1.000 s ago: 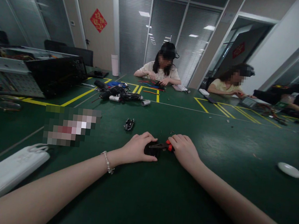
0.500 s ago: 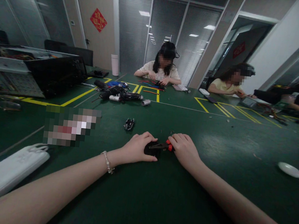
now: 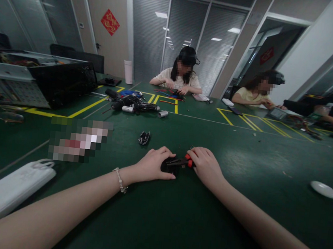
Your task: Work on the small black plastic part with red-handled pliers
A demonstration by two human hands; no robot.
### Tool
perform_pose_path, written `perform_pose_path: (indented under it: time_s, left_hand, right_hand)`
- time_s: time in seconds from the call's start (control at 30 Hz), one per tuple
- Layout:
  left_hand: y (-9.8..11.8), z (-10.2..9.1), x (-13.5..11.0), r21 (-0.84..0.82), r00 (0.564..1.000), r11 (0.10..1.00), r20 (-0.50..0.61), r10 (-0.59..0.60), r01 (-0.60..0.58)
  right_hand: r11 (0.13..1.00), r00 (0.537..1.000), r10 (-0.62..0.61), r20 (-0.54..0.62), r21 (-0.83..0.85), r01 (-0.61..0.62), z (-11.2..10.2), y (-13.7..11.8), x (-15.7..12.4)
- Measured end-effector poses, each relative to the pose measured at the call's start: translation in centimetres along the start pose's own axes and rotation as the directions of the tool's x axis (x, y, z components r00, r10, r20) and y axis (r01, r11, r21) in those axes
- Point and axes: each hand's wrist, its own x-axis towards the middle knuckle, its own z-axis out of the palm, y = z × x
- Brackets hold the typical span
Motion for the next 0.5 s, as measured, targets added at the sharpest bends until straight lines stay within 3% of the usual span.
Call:
perform_pose_path:
  time_s: [0.5]
  left_hand:
    - [0.17,0.02,-0.05,-0.003,1.000,1.000,0.000,-0.022,0.022]
  right_hand:
    - [1.000,1.000,0.008,0.024,0.017,-0.008,0.19,0.12,0.07]
